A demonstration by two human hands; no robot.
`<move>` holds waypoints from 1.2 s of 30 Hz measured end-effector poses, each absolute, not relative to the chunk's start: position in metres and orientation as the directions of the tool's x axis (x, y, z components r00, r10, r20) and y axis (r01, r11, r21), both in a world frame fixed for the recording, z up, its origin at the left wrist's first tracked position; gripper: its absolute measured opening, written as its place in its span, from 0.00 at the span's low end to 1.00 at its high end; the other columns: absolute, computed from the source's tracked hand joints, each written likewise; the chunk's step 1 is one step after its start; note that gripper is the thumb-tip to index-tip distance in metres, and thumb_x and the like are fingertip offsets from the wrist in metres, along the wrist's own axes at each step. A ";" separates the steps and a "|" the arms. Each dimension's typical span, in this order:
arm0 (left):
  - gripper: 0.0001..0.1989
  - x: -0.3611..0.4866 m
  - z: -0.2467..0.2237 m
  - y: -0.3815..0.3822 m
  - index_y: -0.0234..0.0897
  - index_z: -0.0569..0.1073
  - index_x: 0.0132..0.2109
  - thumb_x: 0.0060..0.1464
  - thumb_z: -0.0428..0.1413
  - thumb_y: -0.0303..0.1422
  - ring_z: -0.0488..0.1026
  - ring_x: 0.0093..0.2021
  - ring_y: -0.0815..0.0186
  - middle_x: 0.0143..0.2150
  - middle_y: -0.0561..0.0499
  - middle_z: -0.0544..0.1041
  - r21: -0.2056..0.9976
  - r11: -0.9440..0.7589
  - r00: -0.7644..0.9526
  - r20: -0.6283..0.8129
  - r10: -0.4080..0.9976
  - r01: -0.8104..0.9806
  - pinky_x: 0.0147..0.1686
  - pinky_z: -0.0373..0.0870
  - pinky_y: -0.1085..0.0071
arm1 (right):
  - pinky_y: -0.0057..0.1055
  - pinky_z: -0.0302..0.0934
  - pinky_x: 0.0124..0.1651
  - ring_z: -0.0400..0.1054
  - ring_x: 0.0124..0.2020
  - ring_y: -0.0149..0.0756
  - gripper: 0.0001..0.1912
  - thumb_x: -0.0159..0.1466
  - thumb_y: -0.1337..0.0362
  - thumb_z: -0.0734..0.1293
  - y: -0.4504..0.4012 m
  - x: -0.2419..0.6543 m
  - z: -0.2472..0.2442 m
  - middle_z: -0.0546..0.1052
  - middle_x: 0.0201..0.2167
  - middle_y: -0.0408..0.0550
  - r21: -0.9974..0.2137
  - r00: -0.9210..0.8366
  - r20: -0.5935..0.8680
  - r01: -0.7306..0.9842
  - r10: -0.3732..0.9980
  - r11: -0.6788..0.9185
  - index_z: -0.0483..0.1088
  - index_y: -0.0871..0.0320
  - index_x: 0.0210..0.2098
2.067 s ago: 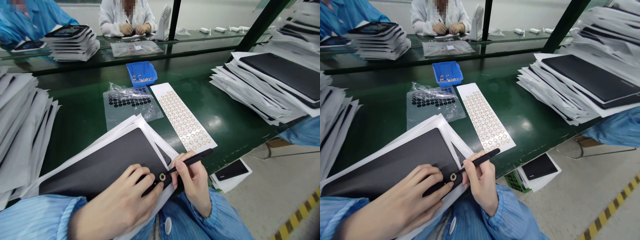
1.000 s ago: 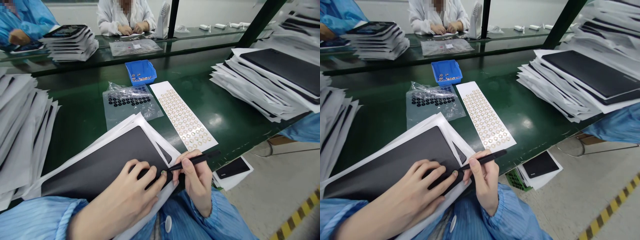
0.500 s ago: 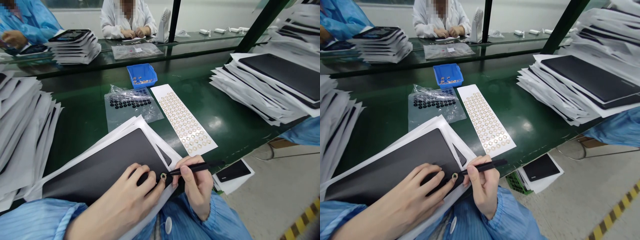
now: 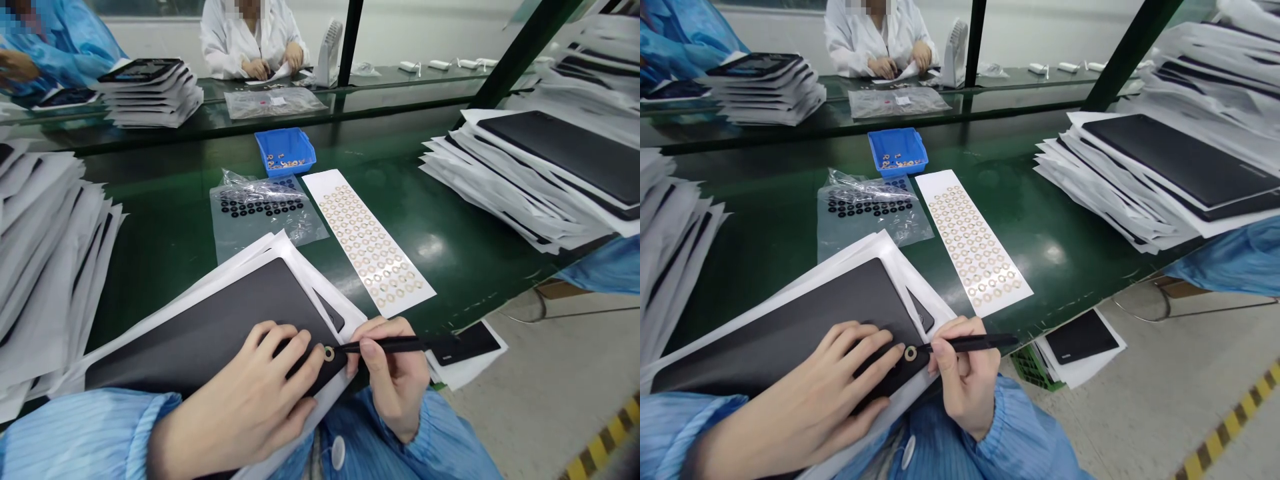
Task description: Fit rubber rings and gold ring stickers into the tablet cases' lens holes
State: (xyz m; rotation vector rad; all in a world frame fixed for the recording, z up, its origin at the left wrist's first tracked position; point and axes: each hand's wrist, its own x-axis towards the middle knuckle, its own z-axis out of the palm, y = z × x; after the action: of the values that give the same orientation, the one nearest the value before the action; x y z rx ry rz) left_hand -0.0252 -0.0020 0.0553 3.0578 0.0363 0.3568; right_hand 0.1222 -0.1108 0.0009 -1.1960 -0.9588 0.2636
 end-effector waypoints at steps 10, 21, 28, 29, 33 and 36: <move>0.15 -0.023 0.052 -0.001 0.28 0.70 0.51 0.61 0.49 0.33 0.68 0.42 0.56 0.42 0.43 0.73 0.084 -0.996 0.972 0.234 0.034 0.015 0.41 0.63 0.60 | 0.22 0.57 0.15 0.61 0.15 0.25 0.05 0.69 0.64 0.60 -0.115 0.119 -0.003 0.69 0.25 0.42 -0.853 0.530 0.505 0.184 0.681 0.489 0.63 0.56 0.36; 0.17 -0.025 0.051 0.001 0.32 0.69 0.52 0.59 0.51 0.37 0.67 0.41 0.57 0.45 0.44 0.72 0.149 -0.989 0.983 0.179 0.045 0.018 0.41 0.64 0.61 | 0.26 0.64 0.24 0.68 0.21 0.30 0.10 0.66 0.58 0.65 -0.055 0.216 0.097 0.71 0.22 0.42 -0.656 0.217 0.626 0.666 0.749 0.355 0.67 0.56 0.31; 0.17 -0.021 0.054 -0.001 0.35 0.70 0.49 0.58 0.56 0.42 0.67 0.39 0.60 0.41 0.49 0.73 0.035 -0.998 0.984 0.171 0.054 0.049 0.39 0.65 0.65 | 0.30 0.65 0.34 0.70 0.26 0.33 0.07 0.64 0.66 0.65 0.128 0.248 0.110 0.69 0.22 0.39 -0.752 0.376 0.509 0.632 0.774 0.187 0.62 0.57 0.31; 0.16 -0.021 0.052 0.000 0.35 0.69 0.49 0.60 0.54 0.41 0.67 0.38 0.61 0.41 0.50 0.73 -0.013 -0.999 0.977 0.207 0.045 0.049 0.37 0.64 0.66 | 0.30 0.66 0.35 0.70 0.26 0.33 0.06 0.65 0.68 0.64 0.149 0.249 0.106 0.70 0.22 0.39 -0.758 0.369 0.494 0.626 0.787 0.182 0.62 0.57 0.31; 0.09 -0.018 0.035 0.002 0.35 0.69 0.47 0.63 0.52 0.34 0.66 0.33 0.64 0.37 0.52 0.72 -0.148 -0.987 0.936 0.351 0.013 0.070 0.32 0.61 0.66 | 0.31 0.67 0.35 0.69 0.26 0.30 0.06 0.67 0.66 0.64 0.202 0.254 0.085 0.72 0.26 0.41 -0.788 0.355 0.408 0.602 0.841 0.128 0.67 0.62 0.34; 0.09 -0.015 0.026 0.004 0.36 0.69 0.46 0.62 0.55 0.36 0.65 0.32 0.64 0.35 0.52 0.72 -0.157 -0.985 0.911 0.412 -0.002 0.069 0.30 0.59 0.66 | 0.34 0.68 0.38 0.70 0.31 0.31 0.10 0.68 0.61 0.63 0.214 0.260 0.075 0.74 0.32 0.44 -0.797 0.347 0.381 0.594 0.857 0.114 0.69 0.63 0.40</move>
State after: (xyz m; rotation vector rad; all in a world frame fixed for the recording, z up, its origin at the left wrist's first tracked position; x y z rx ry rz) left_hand -0.0150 0.0038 0.0263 3.2358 0.0567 0.6975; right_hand 0.2603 0.2140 0.0747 -1.5788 -1.3460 0.3201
